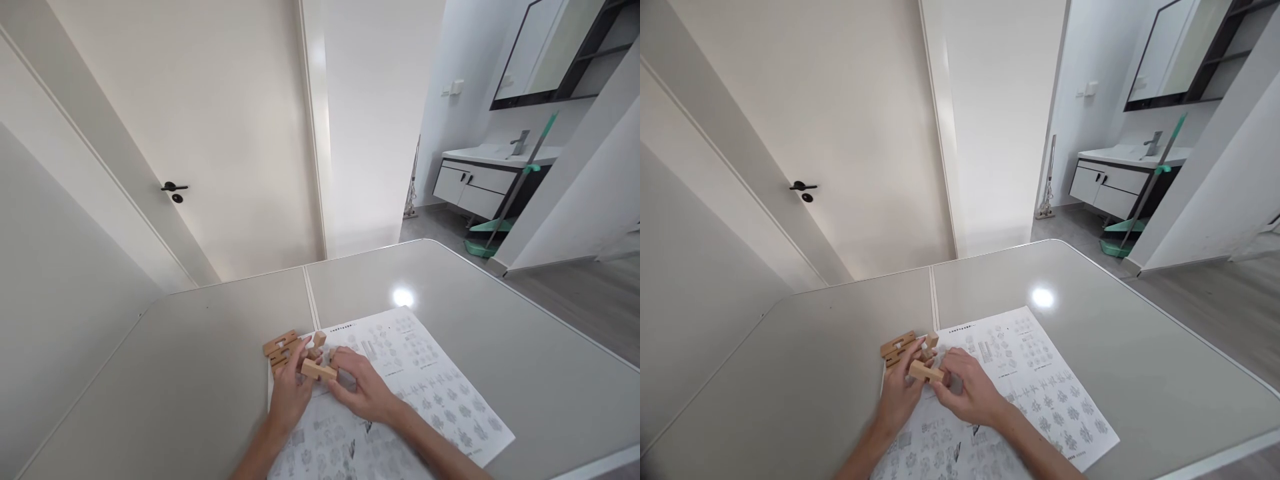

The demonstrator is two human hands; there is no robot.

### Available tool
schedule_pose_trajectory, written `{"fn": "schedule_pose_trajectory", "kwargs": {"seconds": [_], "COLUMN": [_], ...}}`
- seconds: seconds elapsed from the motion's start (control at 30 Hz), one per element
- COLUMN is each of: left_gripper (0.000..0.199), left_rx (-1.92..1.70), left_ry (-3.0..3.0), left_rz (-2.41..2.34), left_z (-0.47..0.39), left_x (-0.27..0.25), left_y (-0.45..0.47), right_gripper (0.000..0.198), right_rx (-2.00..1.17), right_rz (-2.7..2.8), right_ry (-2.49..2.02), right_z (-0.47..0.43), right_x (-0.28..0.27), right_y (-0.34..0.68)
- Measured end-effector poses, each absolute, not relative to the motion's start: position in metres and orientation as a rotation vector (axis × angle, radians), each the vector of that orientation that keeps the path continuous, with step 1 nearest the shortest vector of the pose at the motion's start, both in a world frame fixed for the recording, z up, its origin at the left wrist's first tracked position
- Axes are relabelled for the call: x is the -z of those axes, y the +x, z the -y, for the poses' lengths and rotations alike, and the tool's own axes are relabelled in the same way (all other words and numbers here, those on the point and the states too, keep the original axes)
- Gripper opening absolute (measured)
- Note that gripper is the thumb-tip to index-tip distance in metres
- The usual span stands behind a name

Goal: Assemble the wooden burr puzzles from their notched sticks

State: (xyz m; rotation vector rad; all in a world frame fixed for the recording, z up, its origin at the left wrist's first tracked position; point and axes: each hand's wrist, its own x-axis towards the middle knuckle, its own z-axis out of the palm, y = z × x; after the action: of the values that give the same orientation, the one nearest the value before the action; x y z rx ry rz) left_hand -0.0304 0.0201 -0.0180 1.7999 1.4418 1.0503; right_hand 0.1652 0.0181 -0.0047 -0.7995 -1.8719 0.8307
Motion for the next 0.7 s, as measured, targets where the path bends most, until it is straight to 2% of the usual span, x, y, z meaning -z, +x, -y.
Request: {"fn": "schedule_pose_trajectory", "kwargs": {"seconds": [0.13,0.37,0.53,0.7], "left_gripper": [0.038,0.021,0.017,0.008], "left_rx": [-1.087,-1.148,-1.097,-0.813], "left_ry": [2.020,2.236,2.230,2.394], "left_rz": [-1.642,-1.703,-1.605,-1.540], "left_z": [-0.022,-0.019,-0.017,-0.014], "left_x": [0.017,0.014,0.010,0.006], "left_y": [-0.033,-0.034,-0.032,-0.029], "right_gripper": [0.024,0.032,0.034,0.034], "right_rx": [-0.760,-0.346,-0.255,-0.329], "right_rz": [1.743,1.761,1.968,2.262], "right_ry": [-0.997,-1.268,-1.189,-0.946], "right_z": [-0.024,-0.039,-0.039,-0.039], "right_x": [0.008,0.017,0.017,0.017], "right_y": [0.173,0.185,0.191,0.199]}}
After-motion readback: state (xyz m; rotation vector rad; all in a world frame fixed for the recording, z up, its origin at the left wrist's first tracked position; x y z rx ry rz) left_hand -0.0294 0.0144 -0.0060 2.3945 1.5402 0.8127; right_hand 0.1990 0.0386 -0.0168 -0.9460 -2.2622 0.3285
